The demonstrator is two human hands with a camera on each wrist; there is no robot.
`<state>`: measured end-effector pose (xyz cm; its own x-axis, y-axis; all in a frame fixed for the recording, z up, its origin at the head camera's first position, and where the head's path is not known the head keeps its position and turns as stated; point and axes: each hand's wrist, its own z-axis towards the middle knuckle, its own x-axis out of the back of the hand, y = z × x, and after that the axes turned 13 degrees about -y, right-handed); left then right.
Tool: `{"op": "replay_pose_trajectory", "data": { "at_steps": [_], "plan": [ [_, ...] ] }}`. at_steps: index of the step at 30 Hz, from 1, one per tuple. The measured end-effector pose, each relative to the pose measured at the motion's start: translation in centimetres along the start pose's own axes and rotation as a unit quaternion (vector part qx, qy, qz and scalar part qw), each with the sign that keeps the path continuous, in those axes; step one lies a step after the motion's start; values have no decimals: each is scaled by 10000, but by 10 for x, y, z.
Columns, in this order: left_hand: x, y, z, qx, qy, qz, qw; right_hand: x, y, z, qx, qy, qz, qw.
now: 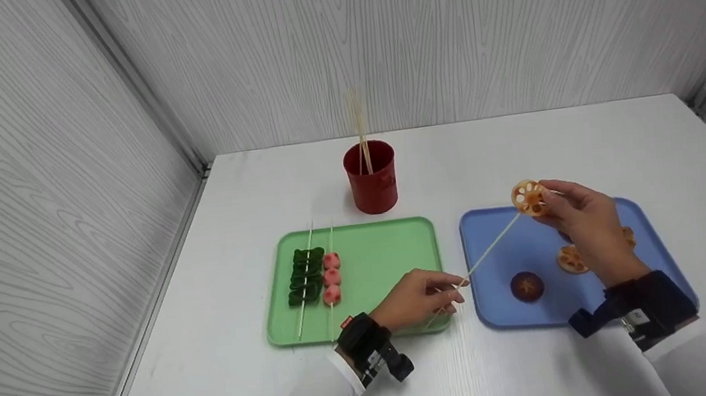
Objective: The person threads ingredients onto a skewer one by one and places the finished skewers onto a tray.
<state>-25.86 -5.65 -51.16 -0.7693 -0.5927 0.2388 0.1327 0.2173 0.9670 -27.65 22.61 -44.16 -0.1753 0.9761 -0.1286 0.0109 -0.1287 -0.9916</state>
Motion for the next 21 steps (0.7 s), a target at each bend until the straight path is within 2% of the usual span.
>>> {"op": "replay_pose_trajectory", "data": {
  "at_steps": [6,16,21],
  "plan": [
    [0,3,-1,-32,104,-45,9999,-9,7,2,33,-325,214,9992],
    [-2,6,2,31,323,-88,9994,-25,15,2,-325,-425,-264,9982],
    [-2,9,4,-74,374,-9,9993,-34,18,1,-514,-576,-499,9958]
  ]
}}
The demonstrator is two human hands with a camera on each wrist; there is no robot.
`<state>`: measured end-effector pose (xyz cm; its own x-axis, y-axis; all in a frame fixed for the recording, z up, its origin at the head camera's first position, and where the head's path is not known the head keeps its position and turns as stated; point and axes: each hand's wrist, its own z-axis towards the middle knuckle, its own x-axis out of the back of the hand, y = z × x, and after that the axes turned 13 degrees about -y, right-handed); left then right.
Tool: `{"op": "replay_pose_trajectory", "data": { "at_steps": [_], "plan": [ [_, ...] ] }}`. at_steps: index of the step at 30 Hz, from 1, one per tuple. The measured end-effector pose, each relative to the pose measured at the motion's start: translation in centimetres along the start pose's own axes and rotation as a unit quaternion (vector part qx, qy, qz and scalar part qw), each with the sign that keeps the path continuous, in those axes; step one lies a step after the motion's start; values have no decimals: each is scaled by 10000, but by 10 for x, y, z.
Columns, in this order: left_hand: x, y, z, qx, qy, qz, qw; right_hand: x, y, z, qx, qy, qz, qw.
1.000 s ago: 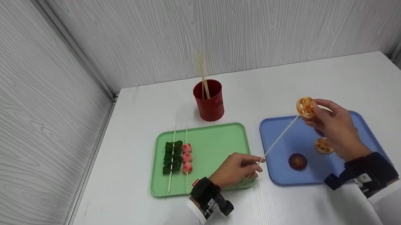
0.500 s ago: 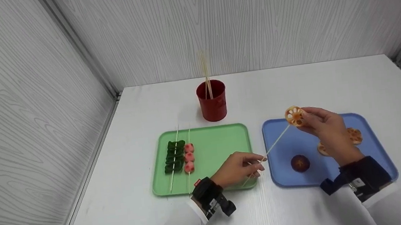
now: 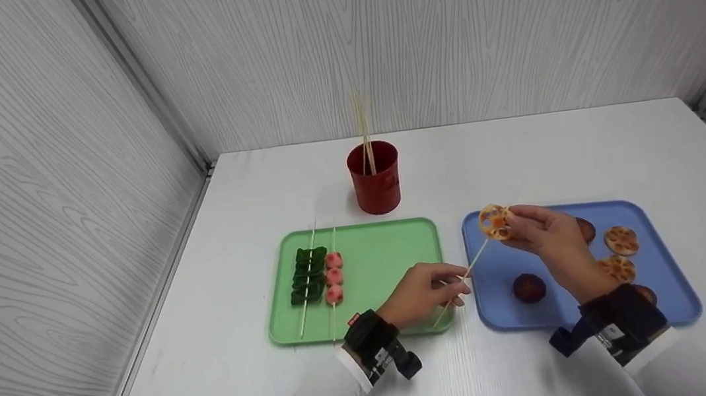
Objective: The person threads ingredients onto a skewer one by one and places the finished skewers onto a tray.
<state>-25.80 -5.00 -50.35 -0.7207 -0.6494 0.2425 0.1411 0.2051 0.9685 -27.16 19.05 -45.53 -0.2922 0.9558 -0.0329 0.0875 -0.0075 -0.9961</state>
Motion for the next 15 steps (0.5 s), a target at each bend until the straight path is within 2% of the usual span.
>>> {"op": "replay_pose_trajectory", "data": {
  "at_steps": [6,15],
  "plan": [
    [0,0,3,-52,101,-48,9999,-12,7,0,-76,-130,-264,9995],
    [1,3,7,4,294,-125,9995,-25,16,-1,-136,-498,-311,9982]
  ]
}}
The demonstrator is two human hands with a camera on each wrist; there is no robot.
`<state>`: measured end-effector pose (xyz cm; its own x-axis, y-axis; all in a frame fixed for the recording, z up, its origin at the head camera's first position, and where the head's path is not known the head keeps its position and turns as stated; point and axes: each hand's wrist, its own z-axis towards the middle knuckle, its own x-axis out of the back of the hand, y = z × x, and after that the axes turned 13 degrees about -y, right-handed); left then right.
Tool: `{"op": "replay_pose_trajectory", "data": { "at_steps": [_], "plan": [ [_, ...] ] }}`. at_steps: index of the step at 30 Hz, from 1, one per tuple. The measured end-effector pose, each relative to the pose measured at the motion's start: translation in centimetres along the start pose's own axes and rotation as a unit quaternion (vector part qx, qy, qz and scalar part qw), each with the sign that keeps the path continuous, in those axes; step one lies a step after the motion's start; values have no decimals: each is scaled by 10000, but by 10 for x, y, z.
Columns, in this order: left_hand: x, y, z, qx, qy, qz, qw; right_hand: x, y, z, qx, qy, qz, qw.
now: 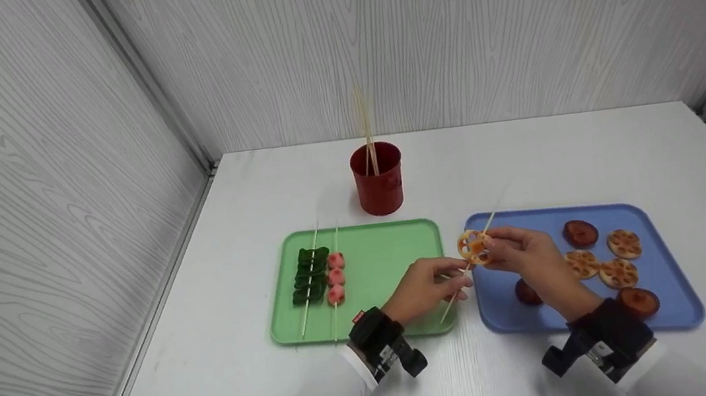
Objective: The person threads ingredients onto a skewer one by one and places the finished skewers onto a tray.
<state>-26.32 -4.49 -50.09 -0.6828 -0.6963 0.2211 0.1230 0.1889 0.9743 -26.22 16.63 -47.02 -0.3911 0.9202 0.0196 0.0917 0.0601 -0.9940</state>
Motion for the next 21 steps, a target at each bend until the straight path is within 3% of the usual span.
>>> {"op": "replay_pose_trajectory", "data": {
  "at_steps": [13,21],
  "plan": [
    [0,2,-3,23,4,-7,10000,-2,0,1,0,-49,-95,9999],
    [0,0,-3,-4,-120,-280,9995,0,-2,2,78,18,-158,9998]
  ]
}}
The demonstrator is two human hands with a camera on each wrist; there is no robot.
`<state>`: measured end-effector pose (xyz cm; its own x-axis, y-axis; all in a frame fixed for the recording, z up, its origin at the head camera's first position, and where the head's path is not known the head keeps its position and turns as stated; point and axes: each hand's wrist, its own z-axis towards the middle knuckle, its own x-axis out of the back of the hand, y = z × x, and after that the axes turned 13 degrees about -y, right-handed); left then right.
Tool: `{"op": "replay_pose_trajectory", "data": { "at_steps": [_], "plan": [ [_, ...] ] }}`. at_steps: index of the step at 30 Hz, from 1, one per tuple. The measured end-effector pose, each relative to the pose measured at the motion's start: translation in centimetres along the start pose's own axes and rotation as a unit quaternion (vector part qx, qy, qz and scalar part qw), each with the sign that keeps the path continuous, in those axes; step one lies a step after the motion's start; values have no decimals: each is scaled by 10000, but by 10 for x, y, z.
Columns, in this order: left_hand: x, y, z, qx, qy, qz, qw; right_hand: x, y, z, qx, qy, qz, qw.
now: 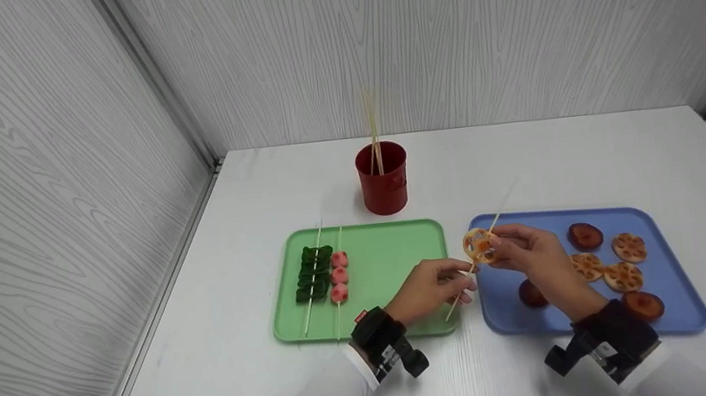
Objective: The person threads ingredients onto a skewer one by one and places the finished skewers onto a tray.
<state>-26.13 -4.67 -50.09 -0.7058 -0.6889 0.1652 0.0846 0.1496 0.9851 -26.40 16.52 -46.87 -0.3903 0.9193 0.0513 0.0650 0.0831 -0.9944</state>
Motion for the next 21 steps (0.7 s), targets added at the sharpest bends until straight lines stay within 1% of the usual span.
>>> {"op": "replay_pose_trajectory", "data": {
  "at_steps": [3,7,11,15,18,21],
  "plan": [
    [0,-2,0,28,-90,-98,9999,2,0,-1,65,48,-36,10000],
    [-1,-3,0,-14,-151,-179,9997,3,0,-2,76,10,-72,9999],
    [-3,-2,0,-72,-130,-212,9997,4,1,-2,22,37,-33,10000],
    [-4,-2,0,-84,-69,-141,9998,4,1,-2,2,43,-56,10000],
    [-3,-2,0,-81,-58,-126,9999,4,2,-3,32,-103,-171,9998],
    [-3,-1,1,-54,-30,-174,9998,1,3,-3,46,-208,-175,9996]
  ]
}}
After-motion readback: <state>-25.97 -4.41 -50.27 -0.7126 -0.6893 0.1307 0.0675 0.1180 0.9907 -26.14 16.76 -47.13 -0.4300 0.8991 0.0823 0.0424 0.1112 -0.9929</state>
